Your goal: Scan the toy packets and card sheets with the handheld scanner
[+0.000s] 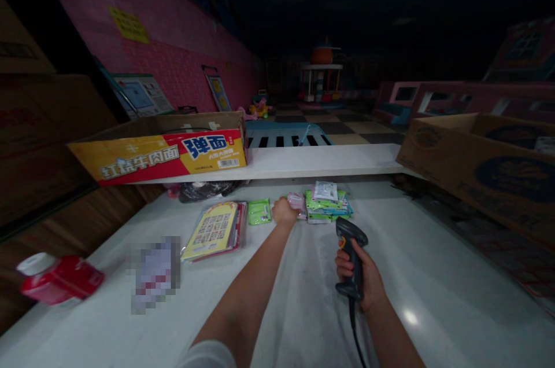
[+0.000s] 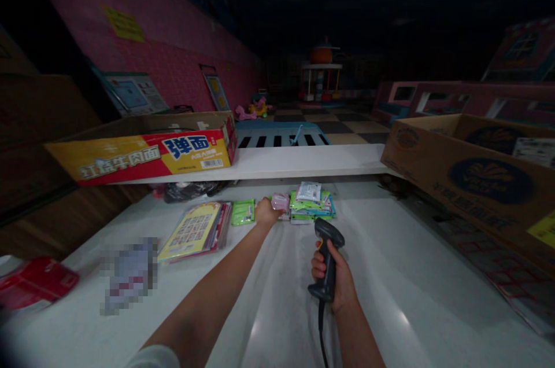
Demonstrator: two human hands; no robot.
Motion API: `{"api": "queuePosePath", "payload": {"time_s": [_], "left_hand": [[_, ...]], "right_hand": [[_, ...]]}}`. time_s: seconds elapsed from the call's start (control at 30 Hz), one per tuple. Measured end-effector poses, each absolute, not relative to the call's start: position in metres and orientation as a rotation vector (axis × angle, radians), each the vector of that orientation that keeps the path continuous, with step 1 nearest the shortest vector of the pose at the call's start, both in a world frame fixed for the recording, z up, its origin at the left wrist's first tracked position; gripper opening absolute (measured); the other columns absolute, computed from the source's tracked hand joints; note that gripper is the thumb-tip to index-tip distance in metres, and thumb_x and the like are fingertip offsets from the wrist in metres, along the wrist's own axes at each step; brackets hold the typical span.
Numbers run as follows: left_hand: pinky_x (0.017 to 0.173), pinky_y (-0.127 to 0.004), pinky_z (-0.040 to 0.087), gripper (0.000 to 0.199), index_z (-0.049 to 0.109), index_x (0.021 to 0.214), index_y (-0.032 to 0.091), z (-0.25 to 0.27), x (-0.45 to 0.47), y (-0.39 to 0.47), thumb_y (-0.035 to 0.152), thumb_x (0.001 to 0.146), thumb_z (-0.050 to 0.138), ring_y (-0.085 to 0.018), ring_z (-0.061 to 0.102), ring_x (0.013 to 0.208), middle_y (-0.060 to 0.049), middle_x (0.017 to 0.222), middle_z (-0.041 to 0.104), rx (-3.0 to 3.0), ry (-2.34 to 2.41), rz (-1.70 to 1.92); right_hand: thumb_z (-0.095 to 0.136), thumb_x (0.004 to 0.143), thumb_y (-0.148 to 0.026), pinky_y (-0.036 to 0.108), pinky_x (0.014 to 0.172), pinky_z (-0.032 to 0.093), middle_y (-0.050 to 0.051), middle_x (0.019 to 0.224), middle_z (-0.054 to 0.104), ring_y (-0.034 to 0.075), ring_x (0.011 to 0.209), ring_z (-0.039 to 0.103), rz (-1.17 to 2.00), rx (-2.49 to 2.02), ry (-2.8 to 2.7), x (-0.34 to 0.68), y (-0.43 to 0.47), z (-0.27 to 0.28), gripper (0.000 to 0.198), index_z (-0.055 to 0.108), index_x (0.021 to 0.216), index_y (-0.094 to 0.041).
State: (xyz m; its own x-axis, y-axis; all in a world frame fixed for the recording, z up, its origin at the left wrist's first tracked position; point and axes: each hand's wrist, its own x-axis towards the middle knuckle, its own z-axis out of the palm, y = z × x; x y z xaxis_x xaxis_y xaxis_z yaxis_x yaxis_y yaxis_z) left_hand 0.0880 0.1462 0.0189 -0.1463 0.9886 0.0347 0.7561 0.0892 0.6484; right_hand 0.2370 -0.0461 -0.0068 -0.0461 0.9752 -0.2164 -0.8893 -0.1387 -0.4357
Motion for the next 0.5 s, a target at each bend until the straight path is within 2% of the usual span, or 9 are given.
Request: {"api": "queuePosePath", "payload": {"time_s": [0.07,0.13,0.27,0.4,0.5], "left_hand": [[0.078,-0.035,0.048,0.020,0.057,0.071,0.016,0.016,0.081,0.150,0.020,0.061,0.074,-0.029,0.065,0.095,-0.013,0.089,0.069,1.628,1.828,0.847],[0.071,-0.032,0.049,0.014,0.054,0.064,0.017,0.011,0.072,0.147,0.017,0.067,0.068,-0.024,0.067,0.082,-0.008,0.074,0.068,1.579,1.749,0.900],[0.055,-0.025,0.049,0.004,0.053,0.077,0.017,-0.009,0.043,0.114,0.021,0.079,0.054,-0.015,0.063,0.059,0.001,0.065,0.062,1.517,1.619,1.000],[0.052,-0.024,0.045,0.013,0.050,0.081,0.019,-0.028,0.013,0.075,0.032,0.081,0.051,-0.013,0.055,0.053,0.004,0.060,0.055,1.479,1.320,1.259],[0.059,-0.024,0.044,0.013,0.051,0.078,0.019,-0.031,0.006,0.068,0.032,0.081,0.051,-0.013,0.053,0.061,0.003,0.063,0.053,1.576,1.307,1.372]], "right_hand": [[0.077,0.071,-0.036,0.012,0.037,0.032,-0.007,0.058,0.041,0.004,0.043,0.038,1.627,-0.533,-0.205,0.237,-0.047,-0.007,0.030,0.059,0.085,-0.017],[0.077,0.071,-0.035,0.012,0.037,0.033,-0.007,0.058,0.042,0.004,0.044,0.039,1.627,-0.535,-0.201,0.237,-0.047,-0.007,0.030,0.060,0.086,-0.016],[0.078,0.071,-0.035,0.011,0.038,0.033,-0.007,0.058,0.044,0.003,0.044,0.038,1.646,-0.538,-0.190,0.236,-0.049,-0.007,0.031,0.060,0.087,-0.015],[0.077,0.072,-0.035,0.011,0.038,0.033,-0.006,0.058,0.047,0.003,0.044,0.038,1.668,-0.596,-0.232,0.234,-0.050,-0.010,0.032,0.060,0.089,-0.014],[0.074,0.076,-0.038,0.012,0.038,0.033,-0.005,0.059,0.048,0.004,0.045,0.039,1.682,-0.631,-0.282,0.233,-0.050,-0.016,0.030,0.060,0.091,-0.016]]}}
